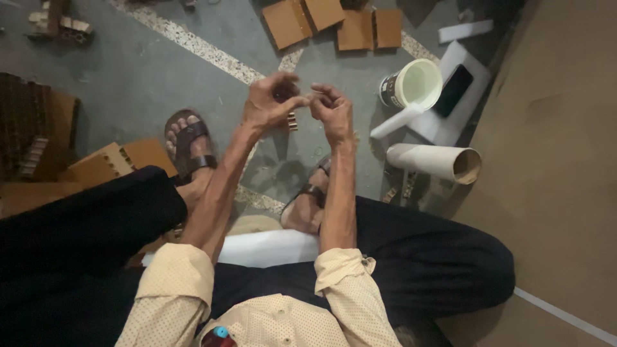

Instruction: The person sits on the floor and repeatedly applies a white substance from a cylindrical applicator onto small rectangular cardboard pieces. They then fold and interlock the pieces to form small box-like structures, placing finished units on the floor.

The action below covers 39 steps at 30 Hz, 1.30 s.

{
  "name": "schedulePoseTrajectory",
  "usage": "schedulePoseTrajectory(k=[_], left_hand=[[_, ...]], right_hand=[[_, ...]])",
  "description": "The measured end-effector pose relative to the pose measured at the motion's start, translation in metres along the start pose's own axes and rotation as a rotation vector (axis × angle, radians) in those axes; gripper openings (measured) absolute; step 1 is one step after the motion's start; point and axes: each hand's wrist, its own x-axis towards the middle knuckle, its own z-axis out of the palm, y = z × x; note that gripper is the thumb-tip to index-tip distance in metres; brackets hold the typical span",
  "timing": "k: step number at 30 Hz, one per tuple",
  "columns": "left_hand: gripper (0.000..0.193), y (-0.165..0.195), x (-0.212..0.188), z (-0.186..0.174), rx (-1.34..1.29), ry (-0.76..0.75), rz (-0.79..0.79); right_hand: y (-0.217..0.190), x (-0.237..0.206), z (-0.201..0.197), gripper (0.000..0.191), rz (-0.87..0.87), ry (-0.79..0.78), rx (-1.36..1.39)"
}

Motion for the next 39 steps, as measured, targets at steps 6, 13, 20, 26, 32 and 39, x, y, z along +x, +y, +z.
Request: schedulePoseTrajectory(k=[6, 13, 20, 26, 32, 39], left_hand=[[0.014, -0.019, 0.006, -0.014, 0.150, -0.146, 0.144], [0.058, -0.025, 0.014, -0.063, 0.928, -0.113, 0.002], [0.095, -0.002, 0.015, -0.074, 1.111, -0.463, -0.315], [0.091, -0.017, 0.009, -0.074, 1.022, -0.556, -0.411], [0.073, -0.061, -0.012, -0.069, 0.739, -0.406, -0.132], [0.046, -0.054, -0.015, -0.054, 0.601, -0.289, -0.390]], right_hand=[[0.005, -0.007, 0.004, 0.017, 0.102, -0.098, 0.422], [0.012, -0.003, -0.017, 0.037, 0.145, -0.193, -0.334], [0.001, 0.002, -0.015, 0.108, 0.133, -0.264, -0.985], [0.014, -0.001, -0.002, 0.118, 0.469, -0.365, -0.757], [0.043, -0.013, 0.008, 0.090, 0.092, -0.388, -0.474], [0.036, -0.019, 0.009, 0.072, 0.103, -0.228, -0.383]])
